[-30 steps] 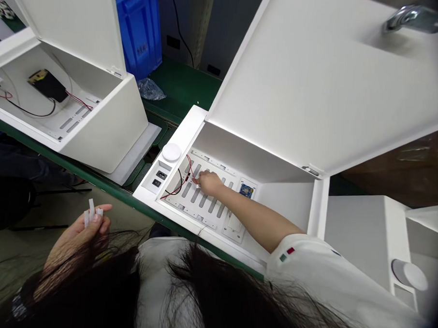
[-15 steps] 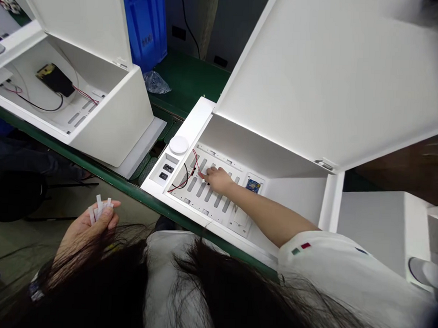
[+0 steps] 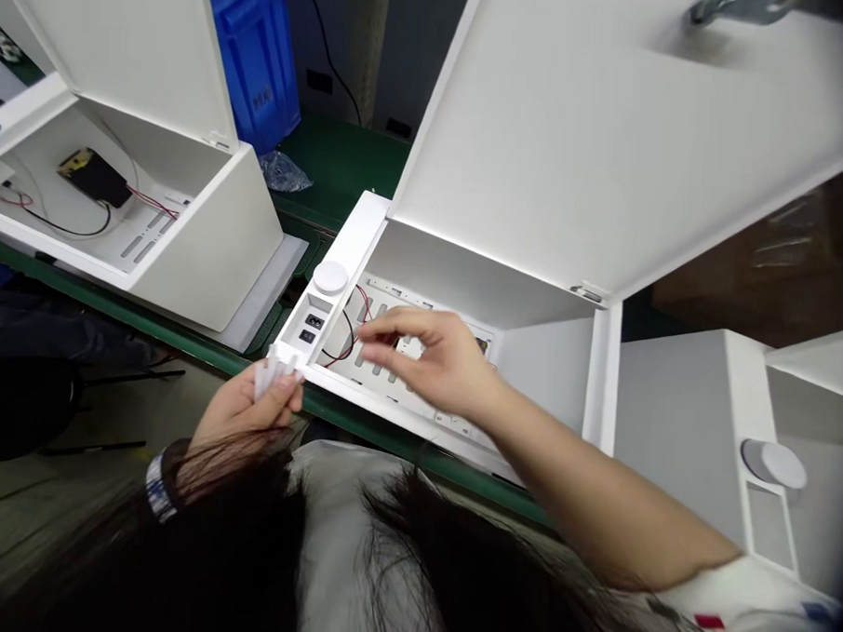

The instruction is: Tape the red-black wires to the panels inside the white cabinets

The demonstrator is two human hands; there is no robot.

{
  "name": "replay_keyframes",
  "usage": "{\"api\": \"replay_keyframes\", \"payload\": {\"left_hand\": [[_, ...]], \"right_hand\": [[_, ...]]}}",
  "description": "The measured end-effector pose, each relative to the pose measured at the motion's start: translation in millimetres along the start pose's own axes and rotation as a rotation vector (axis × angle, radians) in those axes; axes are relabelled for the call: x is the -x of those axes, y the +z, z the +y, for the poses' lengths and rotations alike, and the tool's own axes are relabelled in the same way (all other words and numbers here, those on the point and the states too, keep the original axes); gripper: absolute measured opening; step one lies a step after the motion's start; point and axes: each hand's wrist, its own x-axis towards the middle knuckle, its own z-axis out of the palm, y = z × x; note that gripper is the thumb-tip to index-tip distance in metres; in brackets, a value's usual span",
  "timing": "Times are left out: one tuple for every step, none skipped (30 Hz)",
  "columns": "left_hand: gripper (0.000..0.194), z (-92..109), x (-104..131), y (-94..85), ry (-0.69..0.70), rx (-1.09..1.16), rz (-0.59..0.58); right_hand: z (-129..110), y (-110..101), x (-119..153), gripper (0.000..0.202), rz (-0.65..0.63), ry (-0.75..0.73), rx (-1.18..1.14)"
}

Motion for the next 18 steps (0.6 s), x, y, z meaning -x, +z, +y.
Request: {"api": "replay_keyframes", "payload": {"left_hand": [[0.045,2,-1,8.9,0.007,0.004,-0.048],[0.047,3,-2,17.2,0.014,0.010,-0.093],[0.048,4,-3,24.5,0.023,0.014,-0.132],[0.048,4,-3,30.6,0.035,0.012,-0.163],[0.048,4,-4,35.7,0.047,0.005,-0.184],[0.048,5,-4,39.6,0.057,-0.008,-0.202],[0.048,5,-5,42.6,0.064,-0.021,-0.217],[0.048,5,-6,44.8,0.067,-0.032,-0.230],[0.048,5,-7,46.4,0.065,-0.040,-0.251],[0.047,4,-8,47.5,0.057,-0.046,-0.278],[0.047,4,-9,48.2,0.046,-0.048,-0.299],[0.046,4,-10,48.5,0.033,-0.047,-0.314],[0.046,4,-11,48.5,0.017,-0.042,-0.320],[0.046,3,-12,47.9,0.000,-0.037,-0.321],[0.047,3,-13,47.0,-0.015,-0.030,-0.318],[0.048,2,-14,45.6,-0.025,-0.023,-0.315],[0.050,1,-15,43.9,-0.025,-0.024,-0.312],[0.050,0,-17,42.0,-0.010,-0.039,-0.307]], "right_hand": [[-15,5,9,0.027,0.004,-0.019,-0.084],[-24,11,16,0.024,0.015,-0.022,-0.149],[-29,17,22,0.021,0.034,-0.010,-0.196],[-29,22,27,0.016,0.055,0.009,-0.229],[-27,26,30,0.013,0.074,0.026,-0.250],[-23,29,33,0.010,0.089,0.037,-0.260],[-19,30,35,0.008,0.097,0.041,-0.261],[-14,30,37,0.007,0.102,0.037,-0.253],[-11,29,39,0.006,0.110,0.024,-0.238],[-9,28,41,0.005,0.121,0.003,-0.214],[-8,26,43,0.003,0.136,-0.025,-0.185],[-7,23,45,0.001,0.149,-0.057,-0.153],[-7,21,47,0.003,0.161,-0.089,-0.120],[-6,19,48,0.005,0.170,-0.116,-0.089],[-5,16,50,0.006,0.178,-0.130,-0.063],[-4,14,51,0.006,0.185,-0.131,-0.044],[-2,12,52,0.006,0.194,-0.123,-0.030],[-1,10,53,0.006,0.200,-0.110,-0.021]]}}
